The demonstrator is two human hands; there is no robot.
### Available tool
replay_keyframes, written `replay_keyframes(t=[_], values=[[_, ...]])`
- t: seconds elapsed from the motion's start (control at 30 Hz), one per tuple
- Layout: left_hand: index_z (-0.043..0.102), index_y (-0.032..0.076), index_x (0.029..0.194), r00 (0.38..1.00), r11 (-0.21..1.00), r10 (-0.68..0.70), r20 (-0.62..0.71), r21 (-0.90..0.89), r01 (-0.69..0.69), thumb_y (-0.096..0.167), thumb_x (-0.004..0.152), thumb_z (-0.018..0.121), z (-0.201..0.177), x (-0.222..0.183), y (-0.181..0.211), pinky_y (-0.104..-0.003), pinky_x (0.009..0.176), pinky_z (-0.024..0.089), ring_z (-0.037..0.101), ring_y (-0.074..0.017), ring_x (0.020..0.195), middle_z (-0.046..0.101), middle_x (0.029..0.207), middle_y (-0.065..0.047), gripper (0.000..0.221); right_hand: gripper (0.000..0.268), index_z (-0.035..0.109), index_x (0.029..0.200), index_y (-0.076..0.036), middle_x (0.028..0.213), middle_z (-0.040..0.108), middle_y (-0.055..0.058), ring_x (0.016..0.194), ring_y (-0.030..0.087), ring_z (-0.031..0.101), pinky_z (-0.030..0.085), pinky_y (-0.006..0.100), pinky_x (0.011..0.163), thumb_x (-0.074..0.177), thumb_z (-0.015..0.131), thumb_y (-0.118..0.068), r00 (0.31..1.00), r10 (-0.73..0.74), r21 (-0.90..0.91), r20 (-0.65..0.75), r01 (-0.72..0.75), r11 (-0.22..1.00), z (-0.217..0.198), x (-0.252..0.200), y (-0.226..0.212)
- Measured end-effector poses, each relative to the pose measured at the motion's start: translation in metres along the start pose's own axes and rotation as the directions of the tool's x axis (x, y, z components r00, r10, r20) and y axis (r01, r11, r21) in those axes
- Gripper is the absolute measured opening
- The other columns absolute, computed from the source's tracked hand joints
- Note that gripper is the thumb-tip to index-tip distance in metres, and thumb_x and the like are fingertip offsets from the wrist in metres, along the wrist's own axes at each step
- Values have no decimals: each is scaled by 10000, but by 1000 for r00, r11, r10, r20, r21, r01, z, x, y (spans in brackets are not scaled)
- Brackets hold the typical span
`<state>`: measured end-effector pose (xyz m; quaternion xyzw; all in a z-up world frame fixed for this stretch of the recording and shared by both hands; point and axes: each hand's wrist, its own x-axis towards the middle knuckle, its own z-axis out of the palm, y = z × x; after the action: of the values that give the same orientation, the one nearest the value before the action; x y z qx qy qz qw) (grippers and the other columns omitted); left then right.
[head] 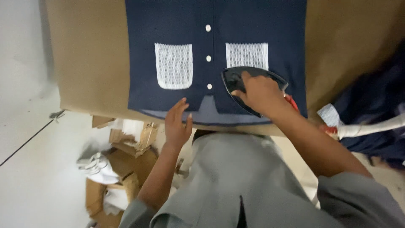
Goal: Ironing a blue shirt on a professional steam ironing table in a factory setting.
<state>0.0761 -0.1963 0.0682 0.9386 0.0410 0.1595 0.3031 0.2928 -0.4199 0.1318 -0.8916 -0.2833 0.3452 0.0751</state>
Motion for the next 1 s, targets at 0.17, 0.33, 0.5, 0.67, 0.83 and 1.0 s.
replay_keyframes(t=[0.17,0.33,0.5,0.67,0.83,1.0], values=[[636,82,1300,994,967,0,105,252,-27,191,972,660,24,-21,-32,-432,945,489,704,-262,1045,711,1179,-93,346,599,598,1376,-61,943,749,269,883,417,768,627,528,689,972,600,-503,985,-140,-14,99,142,990,21,-4,4],[676,135,1213,996,966,-80,26,247,71,172,982,675,19,-13,-60,-409,817,518,740,-239,851,754,950,-45,235,572,573,1395,12,999,731,323,892,475,746,628,561,699,982,638,-379,971,-233,67,61,229,971,0,-16,5],[749,188,1090,992,954,115,-46,282,-98,234,1000,665,28,35,-34,-385,876,485,692,-219,995,726,1048,9,132,568,600,1349,20,1005,720,342,902,500,738,612,602,698,973,644,-403,980,-201,91,7,200,976,-10,-6,1],[727,154,1127,988,952,154,-21,270,-142,161,977,679,25,44,-14,-434,969,439,614,-257,1195,686,1213,-24,158,549,646,1279,-4,1047,716,348,968,537,718,589,631,776,963,647,-453,995,-79,42,-61,81,996,-29,20,9],[586,81,1425,944,947,-245,222,263,184,348,1080,554,8,26,-46,-522,1042,463,591,-398,1283,623,1377,-205,437,583,632,1337,43,1079,724,343,959,519,725,598,595,729,998,637,-432,984,-101,60,-145,111,992,-66,18,2],[636,95,1368,974,947,-203,97,274,170,276,1041,601,-20,59,-93,-519,1032,465,605,-388,1257,640,1349,-185,375,597,633,1332,57,1087,720,344,955,521,721,599,604,704,975,671,-420,973,-197,24,-118,201,979,-69,67,-40]])
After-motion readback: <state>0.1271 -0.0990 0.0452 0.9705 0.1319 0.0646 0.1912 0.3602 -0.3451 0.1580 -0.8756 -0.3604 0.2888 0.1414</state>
